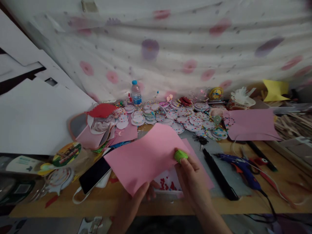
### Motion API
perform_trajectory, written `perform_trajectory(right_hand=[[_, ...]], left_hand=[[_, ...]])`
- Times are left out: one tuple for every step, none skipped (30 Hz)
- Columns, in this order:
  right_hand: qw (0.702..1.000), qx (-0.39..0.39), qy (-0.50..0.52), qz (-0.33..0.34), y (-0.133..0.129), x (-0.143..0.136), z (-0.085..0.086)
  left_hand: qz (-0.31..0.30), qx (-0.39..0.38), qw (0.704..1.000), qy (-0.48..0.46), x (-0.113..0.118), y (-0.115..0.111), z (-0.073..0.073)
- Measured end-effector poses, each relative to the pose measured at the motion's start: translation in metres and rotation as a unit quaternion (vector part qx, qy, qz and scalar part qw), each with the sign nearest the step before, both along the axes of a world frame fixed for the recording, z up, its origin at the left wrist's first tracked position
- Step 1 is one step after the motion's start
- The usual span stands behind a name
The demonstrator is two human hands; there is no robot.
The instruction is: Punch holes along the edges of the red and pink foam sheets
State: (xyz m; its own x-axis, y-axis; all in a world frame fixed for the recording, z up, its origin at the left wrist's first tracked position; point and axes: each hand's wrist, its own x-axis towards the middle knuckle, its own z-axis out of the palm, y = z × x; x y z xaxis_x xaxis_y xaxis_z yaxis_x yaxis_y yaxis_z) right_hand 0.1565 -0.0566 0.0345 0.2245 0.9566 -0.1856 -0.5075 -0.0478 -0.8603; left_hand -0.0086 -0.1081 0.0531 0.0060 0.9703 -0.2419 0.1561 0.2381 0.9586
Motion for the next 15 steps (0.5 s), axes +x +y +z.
perform_trajectory(right_hand=[[1.000, 0.001, 0.000, 0.006, 0.000, 0.003, 0.000], [1.000, 0.004, 0.003, 0.011, 0.001, 0.005, -0.001], [1.000, 0.009, 0.008, 0.020, 0.001, 0.007, -0.001], [0.999, 0.015, 0.012, 0.034, 0.002, 0.009, -0.001], [0.998, 0.023, 0.015, 0.049, 0.003, 0.009, -0.001], [0.998, 0.032, 0.015, 0.061, 0.003, 0.010, -0.001], [0.997, 0.040, 0.015, 0.068, 0.004, 0.010, -0.001], [0.996, 0.046, 0.014, 0.071, 0.004, 0.011, -0.001], [0.996, 0.049, 0.014, 0.069, 0.005, 0.011, -0.001], [0.997, 0.051, 0.015, 0.063, 0.006, 0.012, -0.001], [0.997, 0.052, 0.017, 0.052, 0.006, 0.013, -0.001], [0.998, 0.052, 0.020, 0.038, 0.007, 0.015, -0.001], [0.998, 0.050, 0.023, 0.020, 0.008, 0.018, -0.001], [0.999, 0.045, 0.027, -0.003, 0.009, 0.020, -0.002], [0.998, 0.037, 0.034, -0.027, 0.010, 0.023, -0.003]], left_hand=[[-0.005, -0.005, 1.000, -0.009, -0.004, 0.009, -0.005], [-0.014, -0.013, 0.999, -0.026, -0.008, 0.016, -0.009], [-0.021, -0.032, 0.998, -0.055, -0.011, 0.021, -0.011], [-0.021, -0.051, 0.995, -0.083, -0.014, 0.024, -0.012], [-0.021, -0.069, 0.992, -0.107, -0.015, 0.026, -0.012], [-0.018, -0.083, 0.989, -0.123, -0.015, 0.027, -0.011], [-0.014, -0.090, 0.988, -0.126, -0.014, 0.027, -0.011], [-0.011, -0.090, 0.988, -0.122, -0.012, 0.027, -0.010], [-0.007, -0.087, 0.990, -0.113, -0.009, 0.026, -0.011], [0.000, -0.084, 0.991, -0.102, -0.007, 0.025, -0.013], [0.010, -0.083, 0.992, -0.090, -0.006, 0.024, -0.015], [0.020, -0.085, 0.993, -0.081, -0.006, 0.023, -0.017], [0.029, -0.089, 0.993, -0.076, -0.006, 0.021, -0.020], [0.039, -0.092, 0.992, -0.076, -0.008, 0.019, -0.022], [0.050, -0.094, 0.991, -0.079, -0.010, 0.017, -0.023]])
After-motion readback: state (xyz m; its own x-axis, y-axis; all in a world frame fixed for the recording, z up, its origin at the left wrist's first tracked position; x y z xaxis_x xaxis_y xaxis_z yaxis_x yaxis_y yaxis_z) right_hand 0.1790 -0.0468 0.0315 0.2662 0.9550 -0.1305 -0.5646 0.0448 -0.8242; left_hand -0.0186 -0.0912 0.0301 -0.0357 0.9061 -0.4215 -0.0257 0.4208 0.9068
